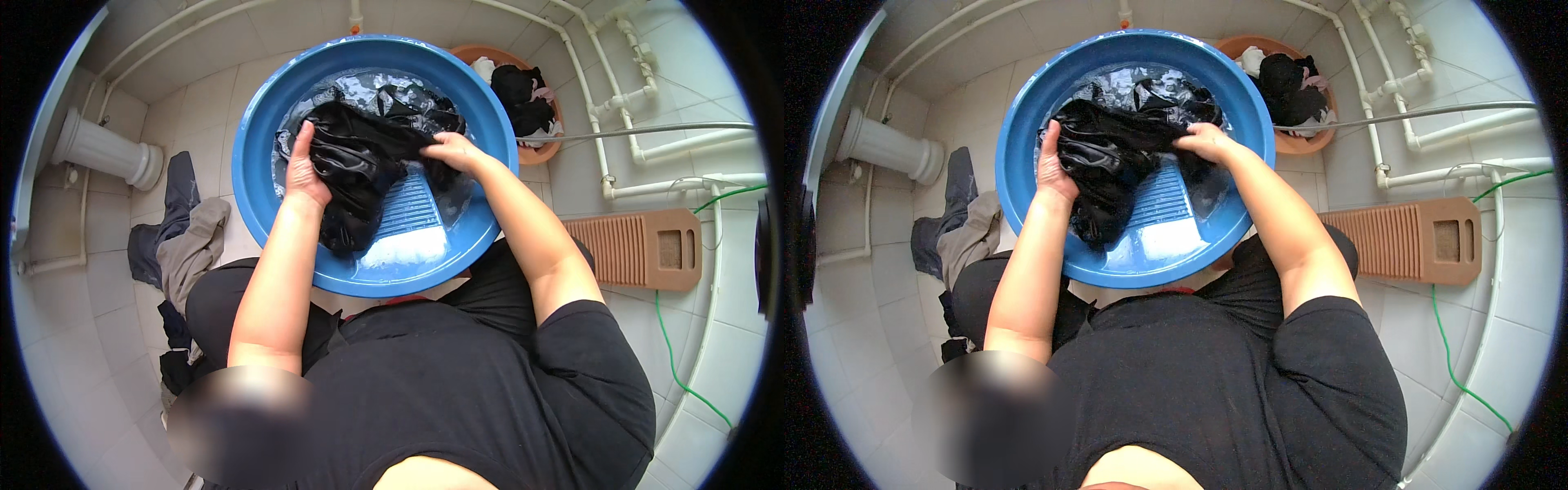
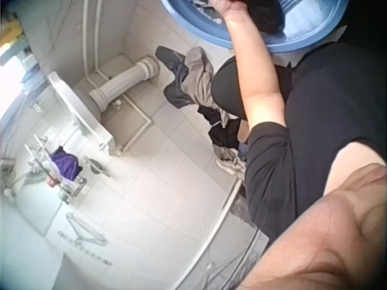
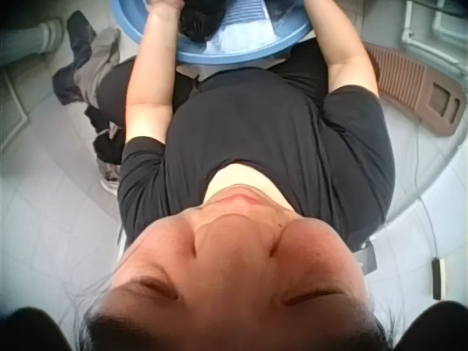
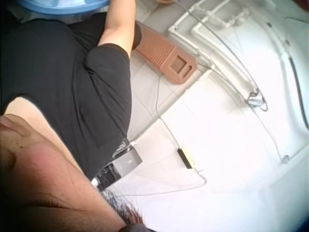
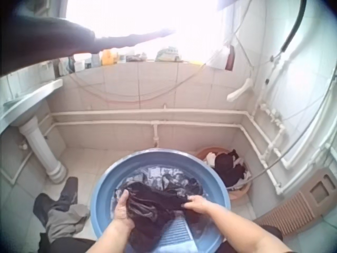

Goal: The person hand washes a black garment in a blue basin filled with soapy water. They repeatedly submerge, scrub, and wring the item, occasionally lifting it to inspect or reposition it within the basin.

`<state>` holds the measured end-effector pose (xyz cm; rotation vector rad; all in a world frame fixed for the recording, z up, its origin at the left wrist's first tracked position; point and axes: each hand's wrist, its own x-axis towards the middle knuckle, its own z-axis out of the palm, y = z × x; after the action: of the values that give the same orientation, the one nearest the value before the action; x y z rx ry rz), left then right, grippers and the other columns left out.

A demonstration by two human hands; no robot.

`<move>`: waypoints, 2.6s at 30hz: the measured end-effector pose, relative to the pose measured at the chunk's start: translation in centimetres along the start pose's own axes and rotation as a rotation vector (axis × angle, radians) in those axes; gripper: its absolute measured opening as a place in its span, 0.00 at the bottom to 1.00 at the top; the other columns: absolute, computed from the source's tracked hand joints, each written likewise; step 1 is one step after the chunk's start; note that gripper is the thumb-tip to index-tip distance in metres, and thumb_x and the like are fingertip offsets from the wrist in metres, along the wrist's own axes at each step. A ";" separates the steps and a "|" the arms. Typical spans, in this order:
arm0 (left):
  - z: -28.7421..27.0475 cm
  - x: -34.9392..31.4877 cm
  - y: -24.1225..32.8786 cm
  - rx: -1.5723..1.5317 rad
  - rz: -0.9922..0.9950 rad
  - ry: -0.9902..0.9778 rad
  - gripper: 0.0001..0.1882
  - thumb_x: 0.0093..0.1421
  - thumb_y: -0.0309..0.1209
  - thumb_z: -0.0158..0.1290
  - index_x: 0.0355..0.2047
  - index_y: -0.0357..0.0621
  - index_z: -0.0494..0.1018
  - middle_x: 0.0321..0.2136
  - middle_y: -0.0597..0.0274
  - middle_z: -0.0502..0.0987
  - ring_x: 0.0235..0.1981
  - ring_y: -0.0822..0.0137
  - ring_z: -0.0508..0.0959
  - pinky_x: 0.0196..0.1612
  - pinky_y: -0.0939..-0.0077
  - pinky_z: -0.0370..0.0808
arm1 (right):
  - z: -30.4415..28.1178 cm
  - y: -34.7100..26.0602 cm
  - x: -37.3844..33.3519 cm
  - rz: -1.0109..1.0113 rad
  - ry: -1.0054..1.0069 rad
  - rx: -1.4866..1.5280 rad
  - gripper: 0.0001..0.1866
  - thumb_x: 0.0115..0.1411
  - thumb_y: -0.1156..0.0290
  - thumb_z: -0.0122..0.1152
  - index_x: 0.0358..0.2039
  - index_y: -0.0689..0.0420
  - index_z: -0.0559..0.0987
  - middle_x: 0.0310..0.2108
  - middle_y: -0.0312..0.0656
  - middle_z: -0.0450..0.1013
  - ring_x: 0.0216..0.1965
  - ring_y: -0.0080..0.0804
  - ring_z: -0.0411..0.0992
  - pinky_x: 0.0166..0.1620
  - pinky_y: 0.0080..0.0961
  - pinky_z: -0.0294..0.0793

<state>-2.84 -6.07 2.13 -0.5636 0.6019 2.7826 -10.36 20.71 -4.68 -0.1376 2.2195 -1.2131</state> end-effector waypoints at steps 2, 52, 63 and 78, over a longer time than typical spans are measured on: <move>-0.9 1.0 -1.7 0.142 -0.087 0.208 0.20 0.48 0.38 0.59 0.40 0.40 0.71 0.37 0.55 0.76 0.37 0.56 0.76 0.46 0.59 0.71 | 0.0 2.3 1.9 0.171 0.250 0.064 0.22 0.46 0.57 0.59 0.37 0.60 0.76 0.28 0.43 0.73 0.31 0.32 0.71 0.37 0.26 0.67; -4.2 3.5 -6.0 0.140 0.125 0.232 0.07 0.54 0.30 0.51 0.34 0.44 0.70 0.34 0.55 0.75 0.34 0.61 0.75 0.38 0.64 0.74 | 3.8 1.2 1.8 0.056 0.606 -0.617 0.17 0.52 0.57 0.48 0.34 0.56 0.76 0.44 0.47 0.69 0.46 0.46 0.68 0.49 0.35 0.66; -4.2 2.0 -6.9 0.083 0.182 -0.167 0.16 0.59 0.44 0.44 0.29 0.46 0.72 0.27 0.63 0.75 0.28 0.68 0.74 0.35 0.72 0.73 | 11.9 -12.4 -8.3 -1.028 0.333 -0.206 0.07 0.42 0.68 0.57 0.22 0.56 0.71 0.24 0.42 0.68 0.28 0.41 0.69 0.30 0.31 0.69; 2.9 -1.3 -5.7 0.411 -0.223 0.277 0.26 0.53 0.59 0.46 0.29 0.48 0.74 0.24 0.65 0.76 0.24 0.69 0.75 0.29 0.75 0.72 | 9.0 -9.3 -2.4 -0.547 0.668 -0.217 0.13 0.52 0.63 0.53 0.20 0.60 0.71 0.22 0.49 0.68 0.26 0.47 0.68 0.29 0.34 0.67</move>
<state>-0.81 0.05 3.13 -0.8640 1.0635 2.2976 -5.27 9.62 0.19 -0.5193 3.0302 -1.4399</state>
